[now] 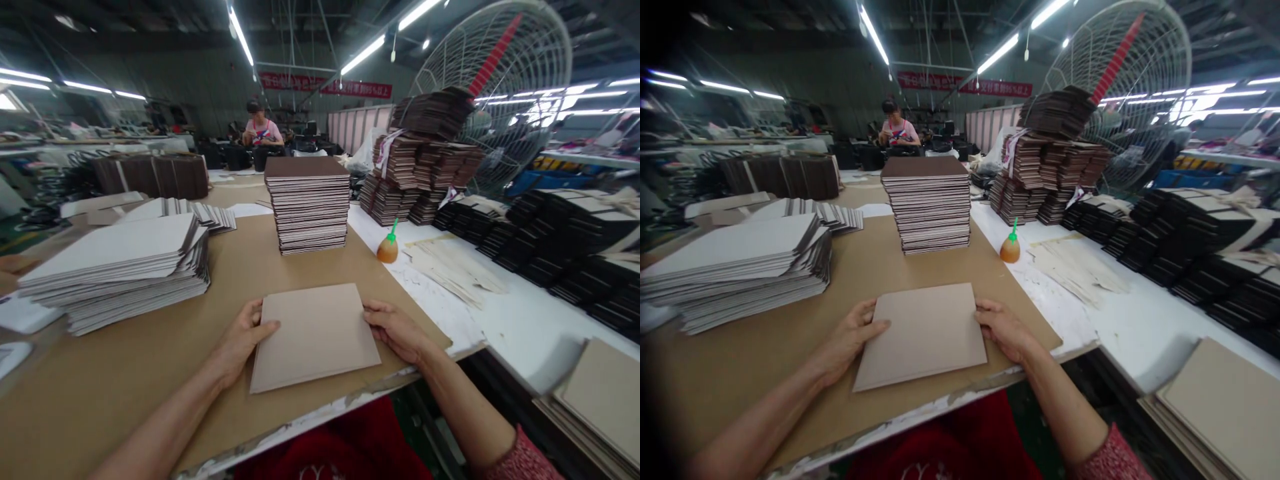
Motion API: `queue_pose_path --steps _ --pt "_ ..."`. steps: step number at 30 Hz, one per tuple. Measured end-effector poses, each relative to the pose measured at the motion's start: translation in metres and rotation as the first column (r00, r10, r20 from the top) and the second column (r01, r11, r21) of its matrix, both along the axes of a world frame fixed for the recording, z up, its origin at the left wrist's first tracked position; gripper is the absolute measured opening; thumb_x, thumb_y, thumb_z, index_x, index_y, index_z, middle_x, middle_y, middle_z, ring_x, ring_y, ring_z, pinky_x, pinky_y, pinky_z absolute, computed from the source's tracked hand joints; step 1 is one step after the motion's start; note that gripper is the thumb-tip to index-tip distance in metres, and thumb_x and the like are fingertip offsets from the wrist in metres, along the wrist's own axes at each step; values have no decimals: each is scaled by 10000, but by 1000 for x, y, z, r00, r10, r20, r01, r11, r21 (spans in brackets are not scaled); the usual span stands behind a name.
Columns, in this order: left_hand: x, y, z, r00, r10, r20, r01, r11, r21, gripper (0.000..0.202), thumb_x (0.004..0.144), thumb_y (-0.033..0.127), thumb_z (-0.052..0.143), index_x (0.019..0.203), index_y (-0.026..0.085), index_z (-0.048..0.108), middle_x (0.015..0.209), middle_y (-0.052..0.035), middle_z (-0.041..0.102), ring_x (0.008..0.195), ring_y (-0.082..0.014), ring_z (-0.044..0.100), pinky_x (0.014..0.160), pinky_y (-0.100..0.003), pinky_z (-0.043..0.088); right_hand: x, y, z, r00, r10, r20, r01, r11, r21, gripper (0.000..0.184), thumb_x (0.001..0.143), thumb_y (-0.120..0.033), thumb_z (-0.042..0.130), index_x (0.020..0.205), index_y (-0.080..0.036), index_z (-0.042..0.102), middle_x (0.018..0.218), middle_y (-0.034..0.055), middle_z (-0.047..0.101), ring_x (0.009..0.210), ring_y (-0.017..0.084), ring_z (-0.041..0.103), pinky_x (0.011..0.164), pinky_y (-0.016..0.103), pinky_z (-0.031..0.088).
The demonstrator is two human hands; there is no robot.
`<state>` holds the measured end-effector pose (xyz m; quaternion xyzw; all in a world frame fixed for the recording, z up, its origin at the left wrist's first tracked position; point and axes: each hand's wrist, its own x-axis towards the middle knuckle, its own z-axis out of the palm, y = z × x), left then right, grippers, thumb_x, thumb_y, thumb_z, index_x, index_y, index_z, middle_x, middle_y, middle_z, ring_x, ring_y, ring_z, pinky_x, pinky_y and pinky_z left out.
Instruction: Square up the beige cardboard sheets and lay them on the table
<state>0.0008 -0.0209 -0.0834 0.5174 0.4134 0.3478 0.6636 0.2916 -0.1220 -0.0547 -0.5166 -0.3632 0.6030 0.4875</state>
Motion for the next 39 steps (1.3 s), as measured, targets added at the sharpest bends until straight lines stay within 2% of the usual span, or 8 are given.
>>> queue_pose_path --steps 9,12,14,16,18,21,24,39 --pt "7 -29 10 989 -27 -143 35 998 60 669 767 406 707 1303 215 354 1130 -107 632 996 -286 626 811 -400 522 4 -29 4 925 -35 378 -2 995 98 351 815 -283 522 1142 -203 625 1004 41 688 894 214 634 835 386 501" --pt "5 -33 8 933 -16 -359 93 976 198 593 792 433 634 1279 187 402 1189 -128 583 1075 -298 584 905 -443 491 2 -40 7 844 -77 531 8 991 130 335 823 -229 503 1133 -218 630 985 47 665 899 227 603 874 425 472" --pt "3 -35 6 809 113 -578 156 905 396 612 773 457 627 1277 161 443 1268 -155 496 1165 -334 512 989 -500 430 1 -46 8 740 -159 653 41 980 193 321 801 -201 536 1102 -211 646 1070 81 624 1005 263 549 968 480 400" --pt "1 -40 4 672 260 -693 270 785 557 647 775 482 613 1300 141 450 1370 -175 360 1264 -364 399 1047 -538 364 4 -53 10 551 -273 788 46 953 298 332 796 -193 568 1120 -197 643 1186 117 563 1136 296 469 1036 513 331" --pt "-3 -48 3 646 242 -724 399 702 590 615 830 490 555 1335 165 423 1428 -158 287 1315 -351 325 1070 -542 341 10 -64 11 409 -284 867 -48 942 332 364 837 -216 571 1199 -205 609 1264 122 526 1195 287 445 1046 500 346" --pt "-13 -64 2 636 56 -769 591 606 533 538 885 471 517 1372 286 385 1465 -82 306 1345 -316 289 1079 -542 337 21 -84 12 457 -52 888 -288 936 203 481 858 -291 628 1327 -261 523 1363 93 490 1251 259 442 1054 468 377" --pt "-26 -72 2 592 -7 -806 683 535 497 640 868 463 568 1431 364 281 1528 -24 227 1389 -318 204 1092 -565 308 28 -100 13 504 89 859 -426 891 157 642 785 -336 733 1373 -304 477 1447 72 427 1345 278 348 1103 511 305" --pt "-41 -63 1 537 -101 -837 756 498 425 787 807 461 663 1449 389 214 1552 -4 167 1413 -297 130 1088 -592 291 36 -95 30 496 212 842 -500 862 78 492 794 -178 695 1258 -311 597 1411 16 478 1262 228 485 1045 380 418"
